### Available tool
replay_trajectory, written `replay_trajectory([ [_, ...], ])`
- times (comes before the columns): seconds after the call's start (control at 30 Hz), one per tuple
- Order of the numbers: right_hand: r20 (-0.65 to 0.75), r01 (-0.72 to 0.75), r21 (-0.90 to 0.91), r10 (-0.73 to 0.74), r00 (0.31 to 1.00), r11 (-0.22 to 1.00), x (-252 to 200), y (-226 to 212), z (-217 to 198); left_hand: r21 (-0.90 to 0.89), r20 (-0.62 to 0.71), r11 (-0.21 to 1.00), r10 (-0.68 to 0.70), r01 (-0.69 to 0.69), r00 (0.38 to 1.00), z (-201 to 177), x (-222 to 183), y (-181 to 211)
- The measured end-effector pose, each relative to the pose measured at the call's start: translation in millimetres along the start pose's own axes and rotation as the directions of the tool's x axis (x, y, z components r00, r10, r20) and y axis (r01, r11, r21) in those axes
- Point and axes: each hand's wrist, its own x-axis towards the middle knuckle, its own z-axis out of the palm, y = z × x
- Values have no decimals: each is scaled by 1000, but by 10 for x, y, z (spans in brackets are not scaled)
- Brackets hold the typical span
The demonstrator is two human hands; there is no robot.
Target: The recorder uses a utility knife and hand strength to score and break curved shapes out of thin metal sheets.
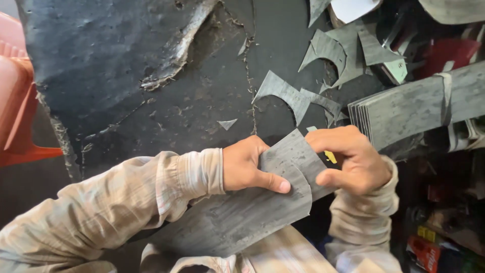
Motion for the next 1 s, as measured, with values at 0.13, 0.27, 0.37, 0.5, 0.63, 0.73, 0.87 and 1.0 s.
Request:
replay_trajectory([
  [0.13,158,-172,-77,183,970,982,111,-11,-11,-13,27,999,-32,32,999,33,-9,12],
  [0.27,194,-146,-63,156,968,987,123,204,25,-79,70,997,-13,19,997,59,-79,-52],
  [0.37,101,36,149,-52,994,988,135,353,140,-164,126,986,18,3,992,74,-84,-82],
  [0.5,177,84,184,-117,977,979,190,353,102,-143,142,989,47,-26,989,76,-81,-145],
  [0.63,304,-175,216,104,947,961,193,95,43,-7,89,1000,5,-5,996,129,-57,-90],
  [0.73,209,-357,265,308,928,896,-39,85,100,10,4,997,70,-71,998,165,-13,-88],
  [0.87,174,-451,188,423,889,872,22,34,70,-30,-12,994,107,-107,994,141,-18,-125],
  [1.0,181,-107,150,79,980,983,97,131,103,-119,33,989,86,-82,996,143,-46,-167],
])
